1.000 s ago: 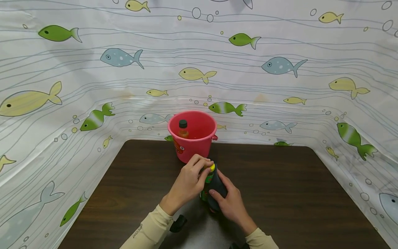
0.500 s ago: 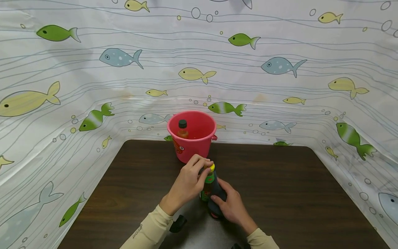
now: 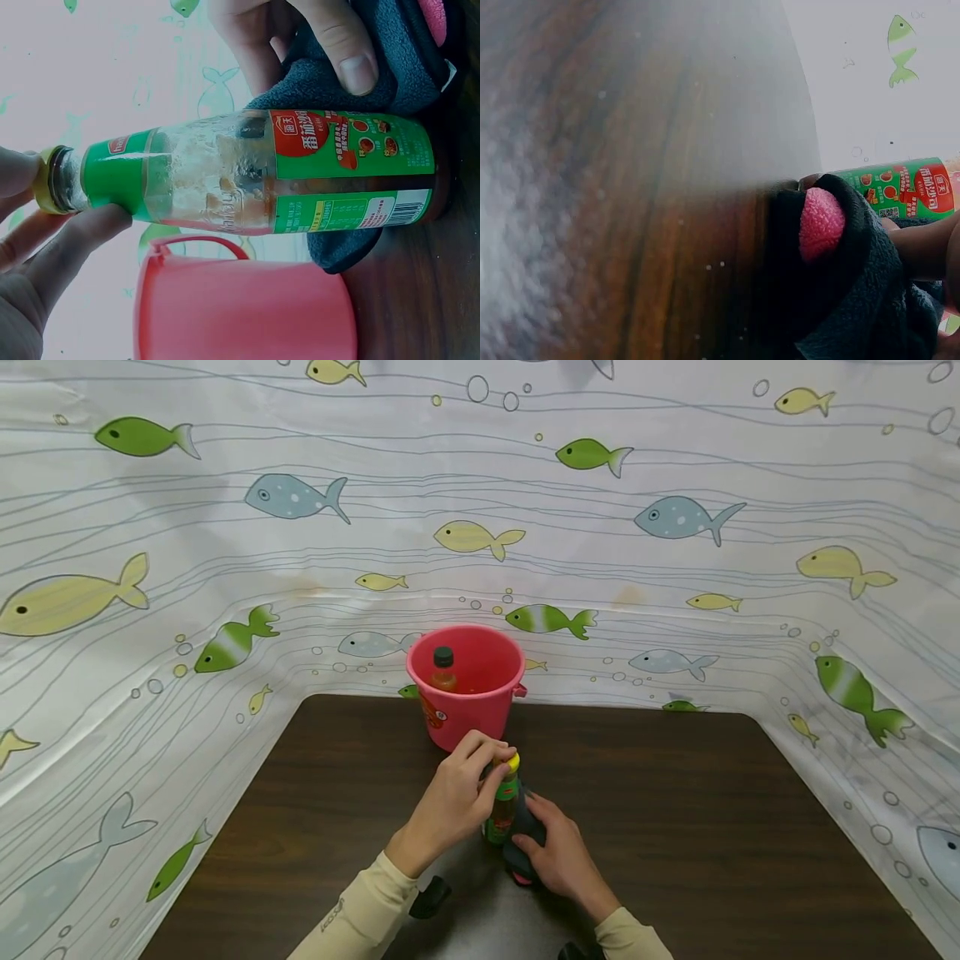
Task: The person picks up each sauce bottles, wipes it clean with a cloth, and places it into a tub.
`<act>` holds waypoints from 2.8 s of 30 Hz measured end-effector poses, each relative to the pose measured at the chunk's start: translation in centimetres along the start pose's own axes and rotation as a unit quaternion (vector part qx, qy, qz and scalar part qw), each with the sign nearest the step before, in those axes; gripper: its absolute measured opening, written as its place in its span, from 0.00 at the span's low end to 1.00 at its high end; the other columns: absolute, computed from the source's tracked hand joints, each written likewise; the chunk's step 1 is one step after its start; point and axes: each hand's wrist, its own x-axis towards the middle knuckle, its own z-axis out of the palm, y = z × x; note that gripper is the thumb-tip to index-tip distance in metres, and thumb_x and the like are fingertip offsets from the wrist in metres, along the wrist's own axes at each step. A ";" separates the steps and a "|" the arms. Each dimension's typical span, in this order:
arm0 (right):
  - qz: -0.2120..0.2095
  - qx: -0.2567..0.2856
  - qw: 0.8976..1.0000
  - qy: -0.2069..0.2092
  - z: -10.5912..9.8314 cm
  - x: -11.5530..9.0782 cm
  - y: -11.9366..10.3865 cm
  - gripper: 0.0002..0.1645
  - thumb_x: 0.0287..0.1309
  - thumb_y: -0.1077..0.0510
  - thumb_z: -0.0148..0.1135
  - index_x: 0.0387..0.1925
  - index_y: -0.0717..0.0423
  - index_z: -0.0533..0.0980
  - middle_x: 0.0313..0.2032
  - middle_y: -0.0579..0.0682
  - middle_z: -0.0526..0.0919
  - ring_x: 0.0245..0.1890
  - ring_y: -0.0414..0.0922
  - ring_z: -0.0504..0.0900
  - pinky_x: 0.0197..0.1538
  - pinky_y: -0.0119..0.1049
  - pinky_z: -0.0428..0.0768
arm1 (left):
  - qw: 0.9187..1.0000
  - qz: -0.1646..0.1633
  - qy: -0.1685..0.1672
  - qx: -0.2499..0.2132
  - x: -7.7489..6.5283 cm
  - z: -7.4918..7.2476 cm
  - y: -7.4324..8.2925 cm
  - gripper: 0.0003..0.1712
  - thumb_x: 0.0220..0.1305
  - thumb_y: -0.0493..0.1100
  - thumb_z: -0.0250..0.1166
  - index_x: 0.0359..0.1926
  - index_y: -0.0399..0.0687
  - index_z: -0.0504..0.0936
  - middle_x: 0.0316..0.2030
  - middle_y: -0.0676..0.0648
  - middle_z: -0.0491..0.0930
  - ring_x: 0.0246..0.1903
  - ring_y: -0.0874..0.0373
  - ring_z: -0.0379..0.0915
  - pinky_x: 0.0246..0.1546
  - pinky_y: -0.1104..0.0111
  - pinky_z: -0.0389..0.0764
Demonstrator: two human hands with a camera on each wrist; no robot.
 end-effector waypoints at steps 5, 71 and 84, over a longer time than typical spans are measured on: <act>0.005 -0.002 1.000 0.012 0.1 -0.1 0.0 0.33 0.64 0.61 0.73 0.70 0.55 0.77 0.71 0.63 0.76 0.69 0.66 0.78 0.67 0.64 0.79 | 1.000 0.001 -0.004 -0.001 0.0 0.0 0.0 0.11 0.70 0.36 0.70 0.52 0.39 0.86 0.50 0.44 0.81 0.47 0.55 0.85 0.51 0.63 0.91; -0.061 0.112 0.986 0.106 -1.4 -0.1 -4.4 0.46 0.66 0.51 0.74 0.81 0.40 0.65 0.74 0.55 0.72 0.63 0.56 0.81 0.57 0.42 0.87 | 1.000 -0.014 -0.003 0.004 0.1 -0.1 0.2 0.12 0.71 0.34 0.68 0.53 0.37 0.86 0.48 0.43 0.81 0.47 0.53 0.85 0.55 0.62 0.89; -0.034 0.080 0.991 0.104 0.0 -0.4 -3.4 0.50 0.64 0.49 0.75 0.82 0.43 0.62 0.74 0.53 0.73 0.64 0.55 0.81 0.63 0.56 0.83 | 1.000 -0.009 -0.001 0.003 0.1 -0.1 0.1 0.13 0.71 0.34 0.69 0.55 0.37 0.86 0.49 0.43 0.81 0.48 0.54 0.84 0.55 0.62 0.89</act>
